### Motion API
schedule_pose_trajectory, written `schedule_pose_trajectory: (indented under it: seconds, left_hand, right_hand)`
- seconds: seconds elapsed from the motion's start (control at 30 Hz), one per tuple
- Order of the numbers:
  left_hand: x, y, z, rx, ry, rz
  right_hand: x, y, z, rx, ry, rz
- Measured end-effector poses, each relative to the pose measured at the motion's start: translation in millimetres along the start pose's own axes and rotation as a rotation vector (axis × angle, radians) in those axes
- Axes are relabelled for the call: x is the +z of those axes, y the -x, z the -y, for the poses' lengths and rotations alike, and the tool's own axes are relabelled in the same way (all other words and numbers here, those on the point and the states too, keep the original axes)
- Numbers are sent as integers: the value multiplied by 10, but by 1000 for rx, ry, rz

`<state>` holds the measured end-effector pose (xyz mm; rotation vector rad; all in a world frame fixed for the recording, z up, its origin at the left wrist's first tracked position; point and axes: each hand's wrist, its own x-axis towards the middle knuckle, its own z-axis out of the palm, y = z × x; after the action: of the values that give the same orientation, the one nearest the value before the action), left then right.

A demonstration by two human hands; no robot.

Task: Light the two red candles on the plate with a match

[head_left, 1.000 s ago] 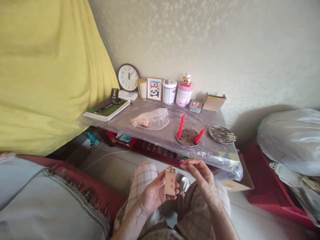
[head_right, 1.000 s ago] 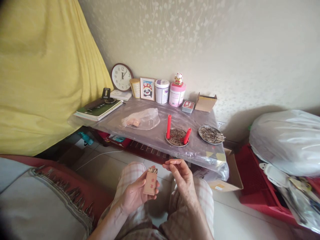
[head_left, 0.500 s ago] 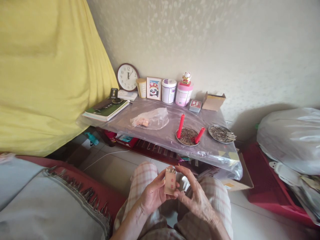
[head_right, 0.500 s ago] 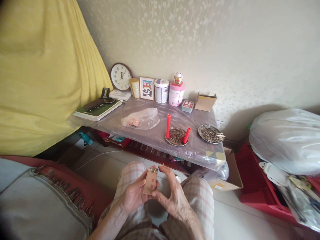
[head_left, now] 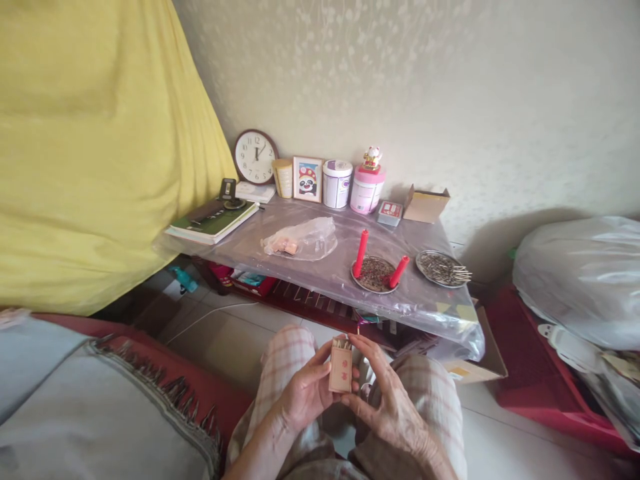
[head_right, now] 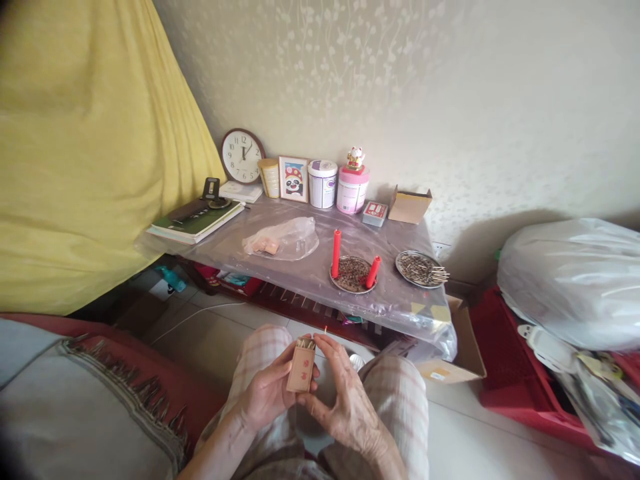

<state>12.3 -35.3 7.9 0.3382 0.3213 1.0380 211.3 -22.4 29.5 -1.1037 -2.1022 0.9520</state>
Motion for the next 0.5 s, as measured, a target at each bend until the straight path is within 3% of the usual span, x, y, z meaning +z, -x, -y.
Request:
schedule_pose_trajectory:
  seconds: [0.5]
  left_hand:
    - [50,-8,-13,27,9,5]
  right_hand:
    - [19,-29,22,16,-6,-32]
